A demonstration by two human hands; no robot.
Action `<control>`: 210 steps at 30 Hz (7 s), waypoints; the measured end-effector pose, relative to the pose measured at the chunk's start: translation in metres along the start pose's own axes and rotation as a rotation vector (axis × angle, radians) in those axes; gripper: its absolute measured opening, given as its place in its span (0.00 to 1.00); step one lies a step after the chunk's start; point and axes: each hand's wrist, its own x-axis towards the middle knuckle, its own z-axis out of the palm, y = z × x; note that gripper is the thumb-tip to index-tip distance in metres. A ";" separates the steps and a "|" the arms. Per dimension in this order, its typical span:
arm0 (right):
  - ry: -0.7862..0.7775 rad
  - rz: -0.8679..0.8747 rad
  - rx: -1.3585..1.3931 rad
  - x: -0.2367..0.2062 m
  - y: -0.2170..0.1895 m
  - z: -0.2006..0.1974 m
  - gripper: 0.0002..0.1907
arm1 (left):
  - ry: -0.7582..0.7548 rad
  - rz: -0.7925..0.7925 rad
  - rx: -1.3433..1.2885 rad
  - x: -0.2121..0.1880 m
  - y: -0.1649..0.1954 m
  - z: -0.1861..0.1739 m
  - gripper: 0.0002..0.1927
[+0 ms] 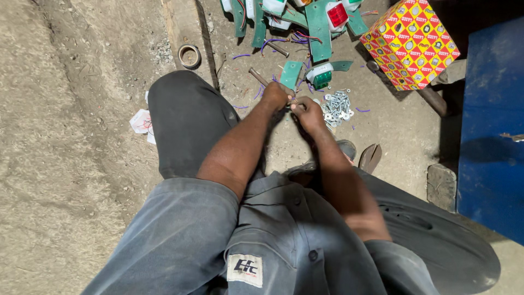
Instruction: The person sits on the ground and assembles small green electrical components with colored lights. They use pliers to strip and twist wires, then attach the components to a green base plate using screws and washers. The person repeats this process for multiple units, placing finished assemblies aside.
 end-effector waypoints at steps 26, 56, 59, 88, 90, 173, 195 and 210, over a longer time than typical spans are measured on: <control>0.125 0.612 0.992 0.011 0.000 -0.002 0.06 | 0.209 0.390 0.326 -0.018 0.165 -0.155 0.28; 0.041 0.507 0.522 0.031 0.023 0.016 0.09 | 0.038 1.307 0.169 -0.344 0.244 -0.188 0.32; 0.093 0.506 0.528 0.031 0.023 0.016 0.09 | -0.446 1.394 0.009 -0.374 0.258 -0.176 0.22; 0.132 0.493 0.522 0.017 -0.012 -0.010 0.08 | -0.089 0.344 0.935 -0.029 0.094 -0.022 0.21; 0.117 0.466 0.556 0.016 -0.014 -0.013 0.11 | 0.119 0.013 0.464 -0.007 0.029 -0.001 0.20; 0.162 0.089 -0.597 -0.021 -0.047 -0.023 0.09 | -0.033 -0.421 -0.621 -0.020 0.031 0.029 0.19; -0.001 0.527 0.355 -0.001 -0.012 -0.034 0.09 | 0.139 -0.235 0.129 -0.019 0.014 0.047 0.21; 0.208 0.062 -0.538 -0.017 -0.040 -0.025 0.08 | -0.028 -0.389 -0.219 -0.013 0.010 0.044 0.11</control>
